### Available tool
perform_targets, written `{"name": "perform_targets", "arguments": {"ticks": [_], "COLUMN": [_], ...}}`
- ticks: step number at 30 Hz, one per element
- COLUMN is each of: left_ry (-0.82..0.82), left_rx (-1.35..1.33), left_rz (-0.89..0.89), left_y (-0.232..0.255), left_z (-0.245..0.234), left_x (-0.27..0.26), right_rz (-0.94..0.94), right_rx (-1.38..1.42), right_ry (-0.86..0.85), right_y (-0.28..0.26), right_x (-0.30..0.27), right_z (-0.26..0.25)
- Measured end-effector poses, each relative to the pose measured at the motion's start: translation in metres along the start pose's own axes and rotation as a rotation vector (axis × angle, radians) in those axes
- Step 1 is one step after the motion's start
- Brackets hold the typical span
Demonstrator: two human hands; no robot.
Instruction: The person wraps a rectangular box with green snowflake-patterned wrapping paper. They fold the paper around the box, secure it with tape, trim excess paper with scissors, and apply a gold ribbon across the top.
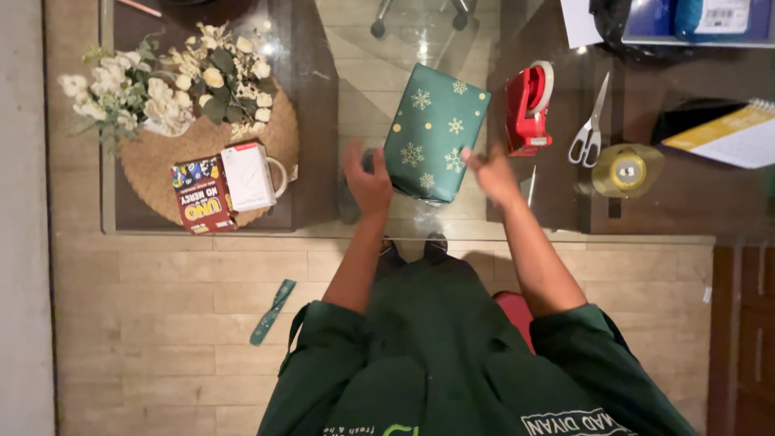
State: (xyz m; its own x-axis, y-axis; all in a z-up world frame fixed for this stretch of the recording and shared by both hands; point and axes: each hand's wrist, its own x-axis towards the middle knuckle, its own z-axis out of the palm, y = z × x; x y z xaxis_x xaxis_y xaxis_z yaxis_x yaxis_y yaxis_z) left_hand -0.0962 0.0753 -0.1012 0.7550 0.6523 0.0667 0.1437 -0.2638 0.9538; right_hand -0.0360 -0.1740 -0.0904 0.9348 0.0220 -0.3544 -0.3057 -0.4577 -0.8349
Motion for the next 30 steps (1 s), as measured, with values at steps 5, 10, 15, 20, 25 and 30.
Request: {"name": "perform_targets", "arguments": {"ticks": [5,10,15,20,25,30], "left_ry": [0.063,0.155,0.191,0.076,0.103,0.055], "left_rx": [-0.299,-0.363,-0.187,-0.252,0.080,0.142], "left_rz": [-0.523,-0.379,-0.343,-0.134,-0.253,-0.463], "left_y": [0.001,-0.011,-0.038,-0.038,-0.002,0.009], "left_z": [0.032,0.053,0.040,0.037,0.030,0.028], "left_x": [-0.062,-0.049,-0.015,-0.002,0.006,-0.005], "right_rz": [-0.529,-0.205,-0.474,-0.466,-0.496,-0.351], "right_rx": [-0.082,-0.078,-0.141,-0.266,-0.292,-0.046], "right_ry": [0.171,0.019,0.015,0.032,0.103,0.065], "right_y": [-0.005,-0.021,-0.003,0.008,0.002,0.006], "right_x": [0.078,0.086,0.055,0.049,0.049,0.044], "right_z": [-0.022,-0.012,-0.009,-0.013,-0.004,0.008]}}
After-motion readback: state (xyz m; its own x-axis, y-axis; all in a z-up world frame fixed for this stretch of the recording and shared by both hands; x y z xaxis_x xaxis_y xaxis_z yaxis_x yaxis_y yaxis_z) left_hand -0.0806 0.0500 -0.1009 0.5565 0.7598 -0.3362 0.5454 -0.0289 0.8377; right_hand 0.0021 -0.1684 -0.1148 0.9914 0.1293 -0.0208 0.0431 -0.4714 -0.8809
